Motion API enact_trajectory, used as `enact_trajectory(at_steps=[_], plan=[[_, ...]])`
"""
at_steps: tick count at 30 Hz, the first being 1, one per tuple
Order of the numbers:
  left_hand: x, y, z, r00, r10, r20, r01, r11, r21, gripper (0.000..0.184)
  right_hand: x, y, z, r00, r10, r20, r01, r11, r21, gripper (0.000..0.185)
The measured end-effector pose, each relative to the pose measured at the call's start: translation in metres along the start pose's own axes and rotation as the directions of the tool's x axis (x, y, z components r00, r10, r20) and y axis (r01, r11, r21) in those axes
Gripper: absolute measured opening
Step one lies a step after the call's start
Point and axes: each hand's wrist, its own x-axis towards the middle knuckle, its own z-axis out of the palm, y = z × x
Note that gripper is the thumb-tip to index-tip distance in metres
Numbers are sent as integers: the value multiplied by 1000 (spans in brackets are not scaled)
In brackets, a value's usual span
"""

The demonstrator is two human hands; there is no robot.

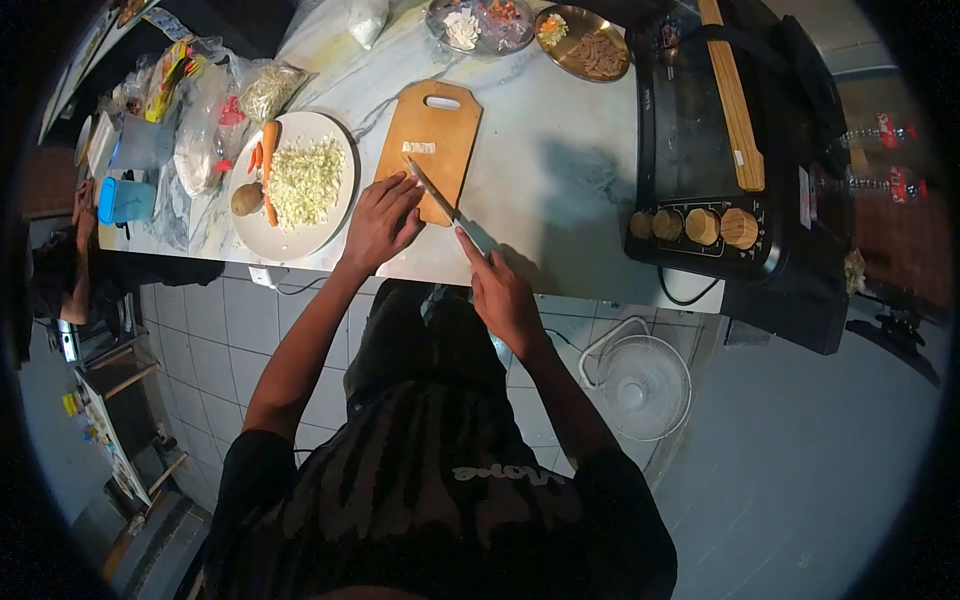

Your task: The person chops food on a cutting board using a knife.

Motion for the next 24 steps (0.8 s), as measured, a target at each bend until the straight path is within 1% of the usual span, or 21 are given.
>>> enact_trajectory(at_steps=[2, 6, 8, 9, 12, 14, 18, 20, 21, 23, 24], plan=[[1, 0, 0, 1000, -7, 4, 7, 1000, -1, 36, 1, 5, 1, 1000, -22, 15, 22, 999, -24, 66], [2, 0, 0, 1000, -21, 15, 21, 1000, -1, 36, 3, 3, -4, 999, -32, 21, 32, 999, -30, 67], [1, 0, 0, 999, -32, 31, 32, 999, 4, 36, 3, -3, -8, 995, 48, 85, -46, 998, -31, 60], [1, 0, 0, 998, -40, 48, 39, 999, 11, 36, 3, -1, -6, 995, 49, 89, -46, 998, -32, 60], [1, -1, 0, 998, -20, 54, 19, 999, 32, 35, 2, 3, 1, 995, 44, 94, -40, 998, -39, 62], [1, -1, 1, 998, -21, 57, 19, 999, 37, 36, 3, -2, 0, 985, 103, 136, -104, 995, 3, 62], [2, -2, 0, 998, -13, 59, 10, 999, 43, 34, 7, -14, -8, 975, 142, 169, -140, 990, -20, 62], [1, -3, 0, 998, -14, 58, 12, 999, 36, 34, 10, -17, -13, 956, 205, 209, -197, 979, -58, 70], [1, -3, 1, 999, -9, 51, 7, 999, 32, 34, 11, -16, -14, 954, 206, 219, -197, 978, -65, 70], [1, -5, 3, 999, -13, 52, 12, 999, 34, 33, 11, -12, -16, 967, 163, 196, -140, 982, -126, 74], [0, -4, 3, 998, -9, 59, 6, 999, 42, 33, 10, -9, -14, 963, 172, 206, -147, 980, -134, 74]])
